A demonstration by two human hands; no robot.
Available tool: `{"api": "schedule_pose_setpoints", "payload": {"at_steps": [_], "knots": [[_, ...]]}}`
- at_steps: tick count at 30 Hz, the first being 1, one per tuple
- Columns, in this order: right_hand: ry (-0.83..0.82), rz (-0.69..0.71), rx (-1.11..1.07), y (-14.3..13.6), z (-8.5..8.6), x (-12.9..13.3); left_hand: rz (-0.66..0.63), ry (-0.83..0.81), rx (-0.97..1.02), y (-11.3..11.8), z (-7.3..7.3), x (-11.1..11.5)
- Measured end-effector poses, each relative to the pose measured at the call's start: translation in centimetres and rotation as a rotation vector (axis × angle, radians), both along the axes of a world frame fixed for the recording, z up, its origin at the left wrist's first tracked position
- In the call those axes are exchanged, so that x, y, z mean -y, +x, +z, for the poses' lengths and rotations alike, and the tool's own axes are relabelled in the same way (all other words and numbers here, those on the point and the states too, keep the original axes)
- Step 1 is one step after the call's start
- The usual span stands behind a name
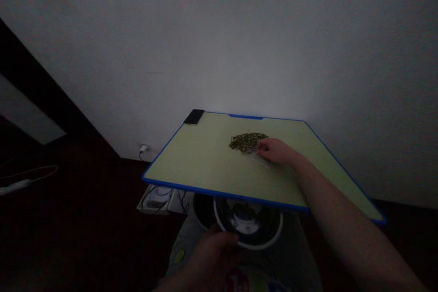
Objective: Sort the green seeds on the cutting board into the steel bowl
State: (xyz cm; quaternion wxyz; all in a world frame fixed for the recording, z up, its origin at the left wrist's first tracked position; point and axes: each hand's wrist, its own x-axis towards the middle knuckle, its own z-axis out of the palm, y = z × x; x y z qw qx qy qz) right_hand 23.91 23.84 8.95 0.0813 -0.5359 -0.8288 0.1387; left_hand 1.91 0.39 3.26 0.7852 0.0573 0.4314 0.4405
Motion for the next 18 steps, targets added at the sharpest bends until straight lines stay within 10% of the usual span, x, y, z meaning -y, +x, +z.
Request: {"api": "schedule_pose_setpoints", "payload": {"at_steps": [18], "knots": [[0.076,0.093,-0.098,-0.66,-0.4,-0.29,0.013,0.031,-0.025,0.27,0.02,0.3]]}}
